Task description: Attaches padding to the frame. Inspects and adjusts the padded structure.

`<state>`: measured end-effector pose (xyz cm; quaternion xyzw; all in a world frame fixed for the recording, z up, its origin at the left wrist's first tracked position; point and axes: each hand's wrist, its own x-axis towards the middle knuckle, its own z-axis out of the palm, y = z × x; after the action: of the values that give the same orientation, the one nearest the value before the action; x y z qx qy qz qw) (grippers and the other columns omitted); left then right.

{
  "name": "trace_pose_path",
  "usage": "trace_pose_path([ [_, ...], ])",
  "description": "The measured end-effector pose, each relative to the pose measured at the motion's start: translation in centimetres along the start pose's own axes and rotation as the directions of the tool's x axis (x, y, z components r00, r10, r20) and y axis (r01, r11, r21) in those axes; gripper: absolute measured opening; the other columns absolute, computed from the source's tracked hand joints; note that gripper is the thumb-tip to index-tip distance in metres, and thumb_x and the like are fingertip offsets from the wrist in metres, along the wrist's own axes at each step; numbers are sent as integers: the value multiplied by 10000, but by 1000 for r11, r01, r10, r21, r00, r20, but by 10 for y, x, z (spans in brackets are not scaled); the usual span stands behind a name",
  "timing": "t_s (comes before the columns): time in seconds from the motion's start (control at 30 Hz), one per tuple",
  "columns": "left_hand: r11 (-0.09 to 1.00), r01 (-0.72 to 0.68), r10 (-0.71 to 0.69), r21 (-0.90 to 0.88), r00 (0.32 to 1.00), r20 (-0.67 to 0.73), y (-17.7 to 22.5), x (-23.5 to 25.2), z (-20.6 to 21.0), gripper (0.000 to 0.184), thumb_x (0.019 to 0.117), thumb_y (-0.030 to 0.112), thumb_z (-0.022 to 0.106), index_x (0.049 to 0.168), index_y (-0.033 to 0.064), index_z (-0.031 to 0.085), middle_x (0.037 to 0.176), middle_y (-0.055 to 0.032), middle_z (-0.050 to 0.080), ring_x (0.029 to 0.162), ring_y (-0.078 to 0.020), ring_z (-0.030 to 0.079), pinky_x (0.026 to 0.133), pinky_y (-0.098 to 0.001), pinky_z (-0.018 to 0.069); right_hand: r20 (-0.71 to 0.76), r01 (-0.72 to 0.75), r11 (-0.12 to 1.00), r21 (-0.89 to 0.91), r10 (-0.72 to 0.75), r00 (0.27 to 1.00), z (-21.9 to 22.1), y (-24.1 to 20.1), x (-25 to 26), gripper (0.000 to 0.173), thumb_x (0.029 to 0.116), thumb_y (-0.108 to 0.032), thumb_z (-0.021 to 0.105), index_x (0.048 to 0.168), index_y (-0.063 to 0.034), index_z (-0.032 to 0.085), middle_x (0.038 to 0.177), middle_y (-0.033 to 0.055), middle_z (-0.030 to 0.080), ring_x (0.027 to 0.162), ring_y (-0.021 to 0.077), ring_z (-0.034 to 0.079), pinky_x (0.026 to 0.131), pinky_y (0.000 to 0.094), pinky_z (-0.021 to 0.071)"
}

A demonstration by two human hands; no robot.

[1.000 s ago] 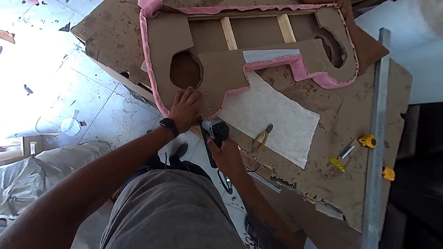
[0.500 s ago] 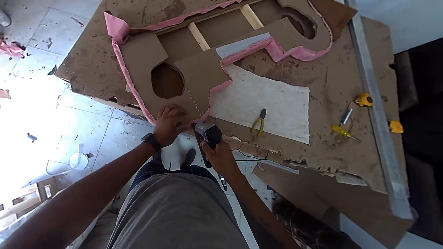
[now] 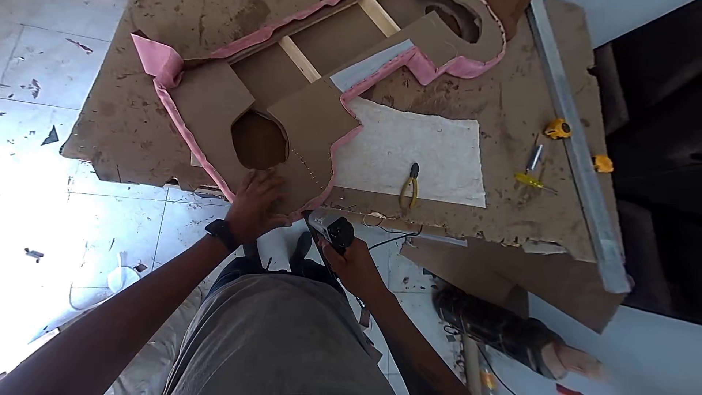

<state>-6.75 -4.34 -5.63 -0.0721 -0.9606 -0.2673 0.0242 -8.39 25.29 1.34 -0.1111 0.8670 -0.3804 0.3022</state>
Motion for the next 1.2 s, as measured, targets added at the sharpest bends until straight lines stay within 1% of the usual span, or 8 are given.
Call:
trace_pose_path([
  [0.07, 999, 4, -5, 37, 999, 34, 2, 2, -1, 559, 788, 755, 703, 1067, 272, 742, 1561, 81, 485, 1570, -204, 227, 1291, -569, 122, -19, -17, 998, -64, 15, 1000, 3, -8, 0, 233, 998, -423, 608, 1085, -211, 649, 712, -55, 629, 591, 94, 618, 569, 337, 566],
  [0.17, 997, -48, 44, 59, 997, 67, 4, 3, 2, 407, 871, 679, 671, 961, 292, 759, 1586, 101, 458, 1588, -230, 172, 1269, -657, 51, -33, -36, 993, -109, 32, 999, 5, -17, 1, 251, 1000, -422, 605, 1144, -220, 638, 721, -53, 627, 601, 92, 617, 576, 347, 564],
  [0.3, 1000, -28, 27, 11, 995, 101, 10, 6, 2, 265, 938, 548, 669, 893, 306, 768, 1588, 152, 448, 1595, -217, 143, 1258, -675, 2, -44, -77, 997, 29, 78, 996, 9, -16, -4, 216, 1001, -412, 609, 1086, -222, 667, 704, -32, 653, 560, 123, 639, 544, 354, 585],
  [0.5, 999, 8, -14, 46, 991, 132, 8, 8, 2, 305, 1005, 530, 569, 980, 284, 748, 1640, 158, 365, 1599, -175, 102, 1274, -624, 15, -106, -40, 978, 207, 63, 992, 35, -18, -27, 187, 1009, -343, 619, 1062, -185, 703, 712, -10, 667, 548, 141, 636, 517, 333, 575],
  [0.8, 996, 15, -30, 83, 984, 176, 8, 10, 3, 351, 1039, 536, 481, 1035, 283, 724, 1651, 188, 329, 1598, -169, 98, 1272, -611, 18, -133, -129, 988, 80, 138, 981, 65, -35, -27, 168, 1001, -384, 608, 1041, -244, 690, 689, -54, 632, 544, 106, 608, 516, 337, 557],
  [0.97, 997, 8, -22, 81, 986, 166, 7, 13, 5, 337, 1040, 519, 488, 1011, 276, 720, 1637, 196, 352, 1595, -162, 115, 1268, -617, 30, -183, -174, 980, -97, 154, 971, 74, -53, -26, 299, 976, -379, 619, 1230, -222, 608, 718, -57, 618, 591, 92, 610, 540, 363, 551],
  [1.07, 1000, 19, -17, -19, 995, 97, -1, 16, -2, 284, 1042, 451, 521, 1015, 249, 719, 1594, 183, 427, 1566, -140, 214, 1268, -562, 116, -140, -199, 979, -49, 190, 972, 65, -60, -26, 264, 999, -421, 604, 1177, -227, 613, 697, -38, 622, 558, 119, 619, 524, 369, 563],
  [1.2, 928, 14, -72, -372, 987, -142, -28, -5, -49, 248, 1035, 322, 596, 1091, 126, 738, 1543, 1, 520, 1494, -193, 396, 1234, -501, 358, -173, -197, 956, 218, 236, 956, 26, -41, -37, 276, 1011, -392, 630, 1143, -152, 659, 728, 27, 695, 590, 187, 684, 574, 396, 623],
])
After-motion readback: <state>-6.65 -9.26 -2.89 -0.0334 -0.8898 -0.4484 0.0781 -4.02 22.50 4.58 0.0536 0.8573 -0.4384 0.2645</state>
